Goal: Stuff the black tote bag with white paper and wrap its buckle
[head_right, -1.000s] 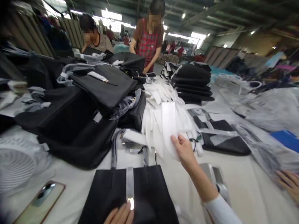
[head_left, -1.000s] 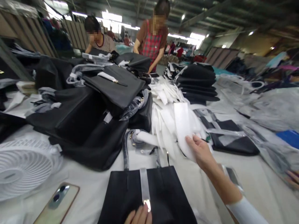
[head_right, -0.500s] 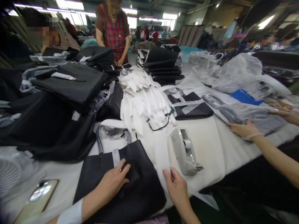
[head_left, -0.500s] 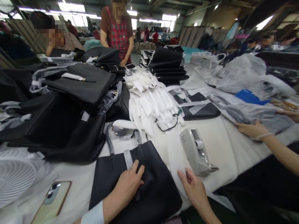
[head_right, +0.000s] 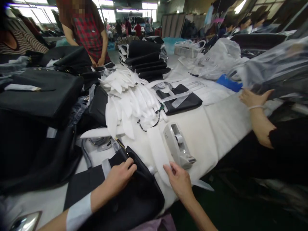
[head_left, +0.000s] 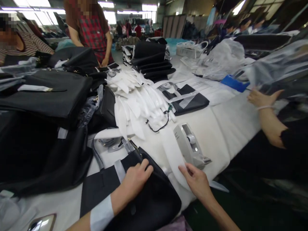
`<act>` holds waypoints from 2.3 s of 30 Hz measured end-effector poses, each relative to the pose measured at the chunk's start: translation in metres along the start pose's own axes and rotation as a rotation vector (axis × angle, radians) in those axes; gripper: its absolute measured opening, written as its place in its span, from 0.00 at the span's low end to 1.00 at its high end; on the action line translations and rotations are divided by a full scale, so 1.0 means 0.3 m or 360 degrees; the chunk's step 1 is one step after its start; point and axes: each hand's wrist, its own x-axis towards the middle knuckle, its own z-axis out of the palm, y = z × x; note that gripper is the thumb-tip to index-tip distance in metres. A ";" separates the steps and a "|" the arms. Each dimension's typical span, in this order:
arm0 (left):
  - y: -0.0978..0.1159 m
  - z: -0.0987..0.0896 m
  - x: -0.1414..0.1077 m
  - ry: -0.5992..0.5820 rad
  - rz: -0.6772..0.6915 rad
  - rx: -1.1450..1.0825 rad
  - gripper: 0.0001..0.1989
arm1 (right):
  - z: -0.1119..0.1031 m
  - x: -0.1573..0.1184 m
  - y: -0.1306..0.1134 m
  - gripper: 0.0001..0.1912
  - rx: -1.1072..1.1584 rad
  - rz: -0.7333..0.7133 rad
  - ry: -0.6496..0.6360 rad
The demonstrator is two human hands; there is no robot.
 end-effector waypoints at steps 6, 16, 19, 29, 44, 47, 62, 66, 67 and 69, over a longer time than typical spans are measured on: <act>0.001 0.056 -0.059 0.0311 0.0034 -0.0041 0.07 | 0.025 -0.008 -0.088 0.18 0.0252 -0.0205 -0.0358; 0.013 0.035 -0.051 0.0543 0.0098 0.0030 0.07 | 0.093 -0.012 -0.118 0.18 -0.0314 -0.0598 -0.0649; 0.024 0.039 -0.053 0.0540 0.0076 0.0016 0.08 | 0.072 0.000 -0.149 0.16 -0.0313 -0.0611 -0.0947; 0.036 0.042 -0.049 0.0503 -0.0036 -0.0036 0.08 | 0.078 0.019 -0.121 0.15 -0.0028 -0.0402 -0.1182; -0.062 -0.120 0.054 0.0516 0.0505 0.0118 0.09 | 0.105 0.013 -0.088 0.16 -0.0221 -0.0531 -0.1131; -0.068 -0.105 0.082 0.0467 0.0552 0.0125 0.08 | 0.103 0.011 -0.098 0.16 -0.0266 -0.0531 -0.1122; -0.111 -0.024 0.149 0.0283 0.0721 -0.0095 0.10 | 0.112 0.010 -0.087 0.19 -0.0482 -0.0482 -0.1048; -0.098 -0.022 0.126 0.0454 0.0650 0.0021 0.09 | 0.100 0.011 -0.096 0.20 -0.0506 -0.0437 -0.1058; -0.091 -0.018 0.113 0.0508 0.0618 0.0042 0.09 | 0.093 0.014 -0.105 0.19 -0.0543 -0.0441 -0.1086; -0.076 -0.010 0.086 0.0595 0.0549 0.0072 0.09 | 0.076 0.023 -0.127 0.17 -0.0644 -0.0491 -0.1101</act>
